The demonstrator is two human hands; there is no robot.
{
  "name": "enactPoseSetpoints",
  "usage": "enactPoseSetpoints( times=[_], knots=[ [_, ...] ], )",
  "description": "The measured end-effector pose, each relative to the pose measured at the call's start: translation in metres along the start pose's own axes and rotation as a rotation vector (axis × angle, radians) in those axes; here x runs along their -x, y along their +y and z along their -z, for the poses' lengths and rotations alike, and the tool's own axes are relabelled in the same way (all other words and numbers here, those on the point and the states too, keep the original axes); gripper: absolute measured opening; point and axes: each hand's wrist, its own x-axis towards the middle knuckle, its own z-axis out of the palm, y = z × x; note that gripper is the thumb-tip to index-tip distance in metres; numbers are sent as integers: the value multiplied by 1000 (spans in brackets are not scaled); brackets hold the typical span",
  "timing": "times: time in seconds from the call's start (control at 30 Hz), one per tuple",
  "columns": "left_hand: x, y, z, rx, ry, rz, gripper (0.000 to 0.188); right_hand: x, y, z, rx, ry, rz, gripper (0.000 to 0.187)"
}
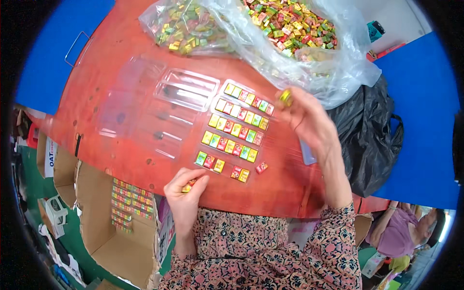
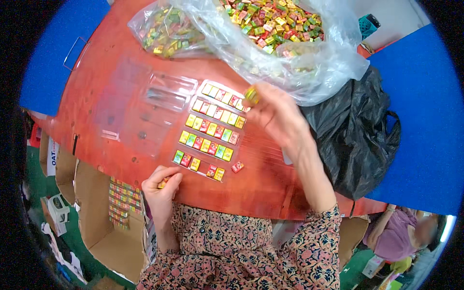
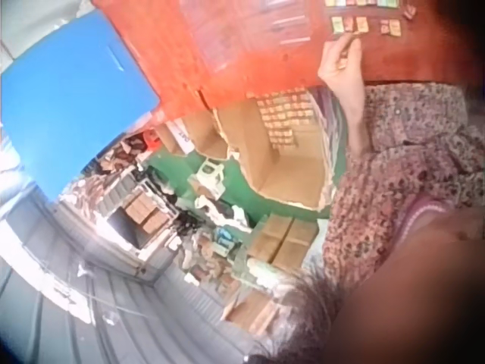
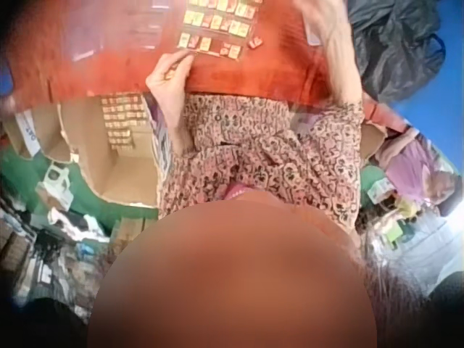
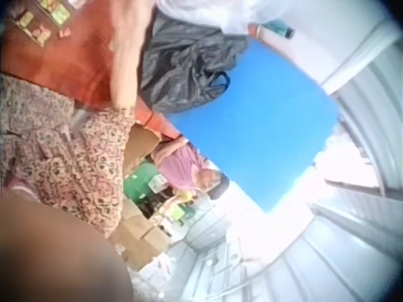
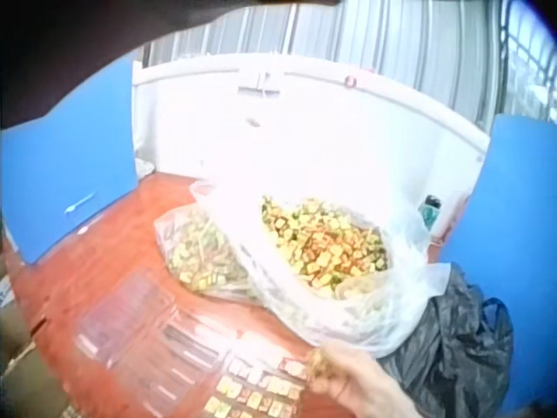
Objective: Sorting and arranging small yellow and red toy boxes into plastic trays.
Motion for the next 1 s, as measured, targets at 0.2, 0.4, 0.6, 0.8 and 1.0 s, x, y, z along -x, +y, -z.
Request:
enactPoseSetpoints(
  times=[0.2,0.4,0.6,0.8,1.0],
  knots=[
    [3,-2,9,227,-20,233,10,-64,-64,24,245,162,270,23],
    [1,-4,7,209,-11,251,11,-148,-81,45,1777,514,936,25],
    [1,-9,8,162,-15,181,9,-189,-69,101,2166,268,1145,15],
    [-1,-8,-2,44,-34,60,11,-187,-98,114,2133,291,1118,20],
    [2,0,-8,-129,3,-70,13,-45,-42,-16,1263,91,543,24]
  ],
)
